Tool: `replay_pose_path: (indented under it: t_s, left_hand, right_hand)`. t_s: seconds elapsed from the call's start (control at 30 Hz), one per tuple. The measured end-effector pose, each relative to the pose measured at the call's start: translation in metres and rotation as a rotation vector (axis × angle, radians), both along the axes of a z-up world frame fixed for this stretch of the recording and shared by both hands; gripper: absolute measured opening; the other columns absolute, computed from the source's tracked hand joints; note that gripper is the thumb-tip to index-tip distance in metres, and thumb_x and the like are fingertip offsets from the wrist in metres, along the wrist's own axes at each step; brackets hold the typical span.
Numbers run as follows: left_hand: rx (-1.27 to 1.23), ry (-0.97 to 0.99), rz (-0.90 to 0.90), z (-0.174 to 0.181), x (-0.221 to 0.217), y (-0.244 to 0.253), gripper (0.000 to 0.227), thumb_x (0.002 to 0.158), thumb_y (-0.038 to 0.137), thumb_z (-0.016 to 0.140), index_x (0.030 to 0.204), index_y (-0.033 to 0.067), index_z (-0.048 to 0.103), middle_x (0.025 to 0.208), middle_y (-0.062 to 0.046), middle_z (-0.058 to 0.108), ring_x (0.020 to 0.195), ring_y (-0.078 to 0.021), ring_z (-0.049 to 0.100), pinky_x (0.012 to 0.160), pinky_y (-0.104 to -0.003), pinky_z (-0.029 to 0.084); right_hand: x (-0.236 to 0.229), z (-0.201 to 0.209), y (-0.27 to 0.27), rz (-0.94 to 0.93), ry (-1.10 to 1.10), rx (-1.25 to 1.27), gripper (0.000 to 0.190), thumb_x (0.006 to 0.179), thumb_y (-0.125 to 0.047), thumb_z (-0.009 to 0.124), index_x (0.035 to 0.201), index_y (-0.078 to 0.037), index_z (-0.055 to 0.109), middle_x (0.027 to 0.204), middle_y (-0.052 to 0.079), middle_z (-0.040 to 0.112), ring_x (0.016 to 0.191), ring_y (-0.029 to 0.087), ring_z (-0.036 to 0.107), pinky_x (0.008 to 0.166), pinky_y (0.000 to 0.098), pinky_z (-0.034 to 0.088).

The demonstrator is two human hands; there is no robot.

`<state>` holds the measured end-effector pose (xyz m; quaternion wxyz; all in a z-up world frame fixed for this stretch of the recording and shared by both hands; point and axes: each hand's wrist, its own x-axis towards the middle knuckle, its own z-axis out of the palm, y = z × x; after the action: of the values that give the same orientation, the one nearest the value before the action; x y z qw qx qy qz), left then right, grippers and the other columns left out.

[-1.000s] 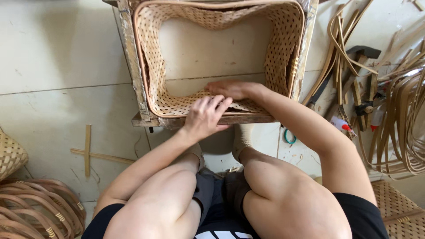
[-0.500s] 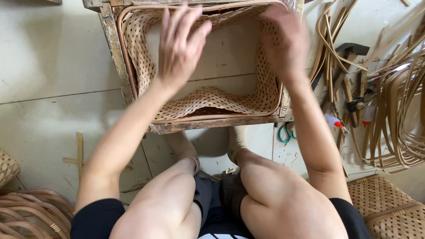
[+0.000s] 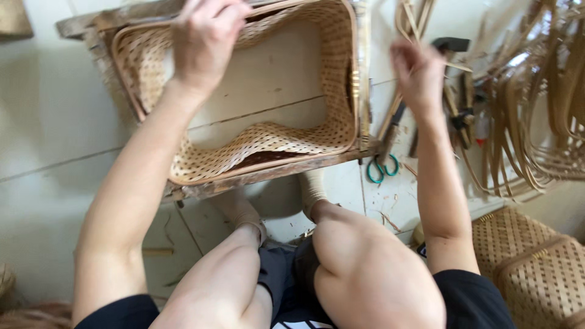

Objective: The person assembles a rectangular woven basket by fitting a pre-woven basket body into a wooden frame mold. They adjust the basket body to align with the frame and press it into place.

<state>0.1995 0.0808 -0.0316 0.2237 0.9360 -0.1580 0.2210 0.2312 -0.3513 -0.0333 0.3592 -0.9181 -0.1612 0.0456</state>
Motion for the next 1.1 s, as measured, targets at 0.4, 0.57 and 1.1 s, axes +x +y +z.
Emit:
replay_pose_path:
  t_s: [0.4,0.57,1.1]
  left_hand:
    - [-0.074,0.044,0.002,0.015,0.000,-0.002,0.012,0.091,0.001,0.084,0.097,0.0100,0.080,0.114,-0.003,0.077,0.102,-0.0223,0.072,0.086,-0.033,0.061]
    - [-0.116,0.120,-0.023,0.019,0.003,0.002,0.012,0.090,0.001,0.085,0.095,0.0108,0.080,0.115,-0.003,0.078,0.099,-0.0206,0.074,0.085,-0.033,0.060]
    - [-0.242,0.229,0.062,0.012,0.006,0.000,0.013,0.088,0.004,0.082,0.095,0.0154,0.081,0.112,-0.003,0.078,0.096,-0.0238,0.075,0.112,-0.050,0.048]
  right_hand:
    - [-0.114,-0.106,-0.092,-0.445,-0.007,-0.262,0.046,0.082,-0.001,0.077,0.123,0.001,0.057,0.106,0.020,0.066,0.085,0.029,0.069,0.073,0.0377,0.057]
    - [-0.127,-0.157,-0.141,-0.503,0.271,-0.084,0.040,0.089,-0.004,0.076,0.125,-0.003,0.059,0.101,0.011,0.071,0.086,0.020,0.070,0.079,0.0338,0.058]
    - [-0.087,0.012,-0.046,-0.161,0.056,-0.323,0.021,0.111,-0.012,0.055,0.130,-0.003,0.061,0.087,0.017,0.067,0.078,0.035,0.068,0.071,0.0484,0.054]
